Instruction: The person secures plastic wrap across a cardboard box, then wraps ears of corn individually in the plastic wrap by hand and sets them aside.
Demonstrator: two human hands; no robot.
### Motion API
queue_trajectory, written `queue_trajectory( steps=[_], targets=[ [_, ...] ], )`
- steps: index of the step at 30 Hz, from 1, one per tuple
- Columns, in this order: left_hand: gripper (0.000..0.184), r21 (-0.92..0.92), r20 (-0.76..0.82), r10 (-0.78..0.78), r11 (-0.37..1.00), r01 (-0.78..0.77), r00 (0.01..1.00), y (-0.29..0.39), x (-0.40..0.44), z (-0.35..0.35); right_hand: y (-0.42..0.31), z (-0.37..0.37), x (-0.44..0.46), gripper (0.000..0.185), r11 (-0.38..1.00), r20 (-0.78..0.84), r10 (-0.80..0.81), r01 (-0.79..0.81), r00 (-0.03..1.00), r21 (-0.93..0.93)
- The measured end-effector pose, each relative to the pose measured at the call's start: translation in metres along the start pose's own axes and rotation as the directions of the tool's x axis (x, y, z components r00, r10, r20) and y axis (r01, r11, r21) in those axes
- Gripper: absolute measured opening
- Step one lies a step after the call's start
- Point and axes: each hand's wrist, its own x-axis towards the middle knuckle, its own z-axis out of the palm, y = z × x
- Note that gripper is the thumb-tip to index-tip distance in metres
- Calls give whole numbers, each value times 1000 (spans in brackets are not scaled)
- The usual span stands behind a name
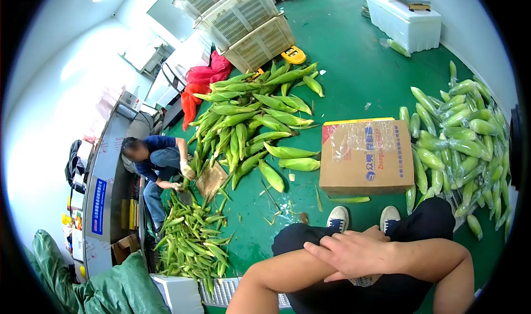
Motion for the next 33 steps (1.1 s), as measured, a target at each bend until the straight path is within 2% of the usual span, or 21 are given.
queue_trajectory(
  steps=[2,4,6,8,20,29,32,33],
  targets=[
    [29,-27,-42,20,999,-21,999,-2,-2,1,0,0,0,90,1000,9,0,0,1000,1],
    [25,62,-60,78,995,-74,995,-9,-3,11,-1,-1,1,90,1000,28,9,-9,1000,2],
    [25,50,-73,76,996,-73,994,-12,2,18,0,-1,2,90,1000,36,10,-11,999,2],
    [30,-64,-80,14,998,-19,997,-10,6,16,0,-1,2,90,1000,37,13,-13,999,0],
    [28,0,-142,95,995,-96,985,-12,6,21,-1,-1,2,91,1000,22,11,-11,1000,9],
    [29,-7,-116,77,997,-78,990,-9,4,13,-1,-1,1,91,1000,40,17,-17,999,22],
    [30,-29,-84,52,998,-54,995,-11,6,18,-1,0,1,93,1000,24,10,-10,1000,26],
    [31,-64,-72,-5,998,0,997,-13,6,23,0,3,1,95,1000,4,2,-2,1000,29]
  ],
)
